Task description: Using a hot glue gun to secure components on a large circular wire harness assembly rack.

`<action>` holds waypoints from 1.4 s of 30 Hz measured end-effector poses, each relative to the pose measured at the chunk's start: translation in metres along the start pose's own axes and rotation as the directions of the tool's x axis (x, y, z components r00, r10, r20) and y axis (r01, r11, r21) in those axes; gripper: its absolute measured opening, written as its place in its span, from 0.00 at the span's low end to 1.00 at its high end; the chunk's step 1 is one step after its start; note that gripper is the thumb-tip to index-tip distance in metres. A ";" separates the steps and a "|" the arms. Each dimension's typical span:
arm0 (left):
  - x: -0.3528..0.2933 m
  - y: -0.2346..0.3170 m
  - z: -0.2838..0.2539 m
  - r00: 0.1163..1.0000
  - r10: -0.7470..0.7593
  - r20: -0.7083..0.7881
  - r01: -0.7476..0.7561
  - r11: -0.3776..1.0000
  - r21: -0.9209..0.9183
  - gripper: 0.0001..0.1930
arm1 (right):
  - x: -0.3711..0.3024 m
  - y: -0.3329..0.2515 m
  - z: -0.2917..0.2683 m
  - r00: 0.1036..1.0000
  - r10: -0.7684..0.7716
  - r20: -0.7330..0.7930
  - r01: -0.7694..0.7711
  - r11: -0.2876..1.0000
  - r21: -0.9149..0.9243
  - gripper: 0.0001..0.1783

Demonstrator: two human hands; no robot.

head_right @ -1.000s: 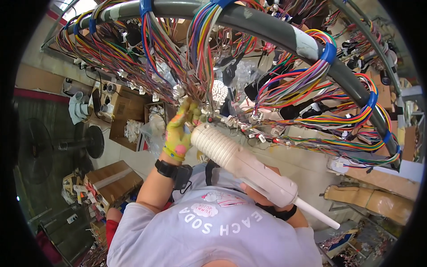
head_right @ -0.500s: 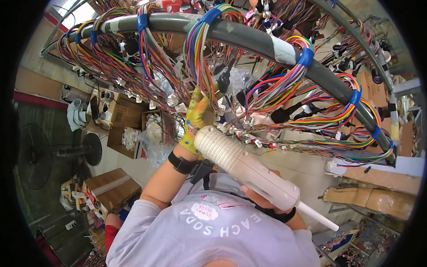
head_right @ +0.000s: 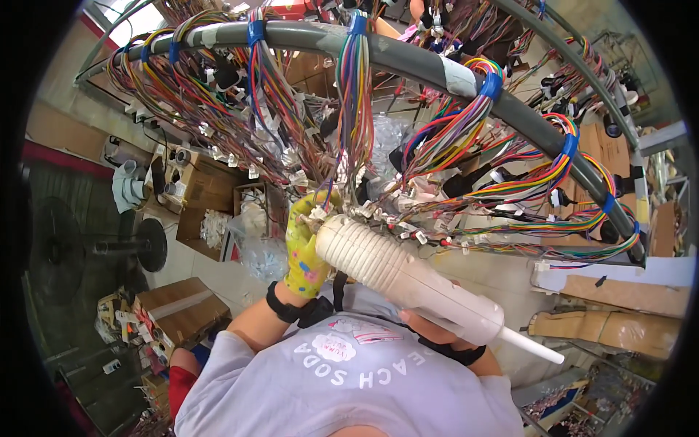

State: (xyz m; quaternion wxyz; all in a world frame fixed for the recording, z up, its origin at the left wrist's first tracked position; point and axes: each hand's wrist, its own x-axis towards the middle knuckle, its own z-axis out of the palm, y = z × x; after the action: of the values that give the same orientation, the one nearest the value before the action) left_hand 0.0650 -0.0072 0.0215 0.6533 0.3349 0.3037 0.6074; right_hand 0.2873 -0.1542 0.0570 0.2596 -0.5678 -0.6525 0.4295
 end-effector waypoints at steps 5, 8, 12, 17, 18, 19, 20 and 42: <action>-0.030 0.026 -0.016 0.992 -0.075 0.106 0.065 0.993 0.099 0.17 | 0.004 -0.017 -0.007 0.999 0.041 0.019 -0.040 0.997 -0.068 0.35; -0.035 0.059 -0.011 0.981 -0.081 0.178 0.048 0.982 0.184 0.14 | 0.010 -0.032 -0.014 0.997 -0.072 0.032 0.078 0.970 -0.231 0.35; -0.040 0.077 -0.019 0.925 -0.065 0.375 -0.104 0.905 0.412 0.14 | 0.037 -0.066 -0.021 0.897 -0.435 -0.084 0.442 0.888 0.124 0.37; -0.046 0.113 0.003 0.875 -0.141 0.463 -0.048 0.926 0.373 0.14 | 0.046 -0.080 -0.018 0.888 -0.439 -0.135 0.459 0.864 0.207 0.32; -0.047 0.117 0.004 0.850 -0.160 0.501 -0.069 0.910 0.408 0.14 | 0.051 -0.084 -0.022 0.882 -0.469 -0.055 0.471 0.865 0.171 0.36; -0.048 0.117 0.002 0.838 -0.172 0.518 -0.073 0.905 0.419 0.15 | 0.054 -0.087 -0.024 0.871 -0.491 0.025 0.484 0.865 0.136 0.40; -0.049 0.119 0.004 0.836 -0.165 0.523 -0.084 0.904 0.419 0.15 | 0.055 -0.089 -0.022 0.866 -0.499 0.021 0.493 0.860 0.130 0.40; -0.040 0.098 0.000 0.870 -0.228 0.438 -0.160 0.710 0.685 0.13 | 0.069 -0.124 -0.012 0.909 -0.389 -0.149 0.401 0.722 0.563 0.29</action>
State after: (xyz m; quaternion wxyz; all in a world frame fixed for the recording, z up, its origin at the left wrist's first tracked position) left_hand 0.0038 -0.0431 0.1004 0.5424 0.6948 0.3409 0.3268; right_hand 0.2180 -0.0825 0.1590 0.5127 -0.3128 -0.5923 0.5371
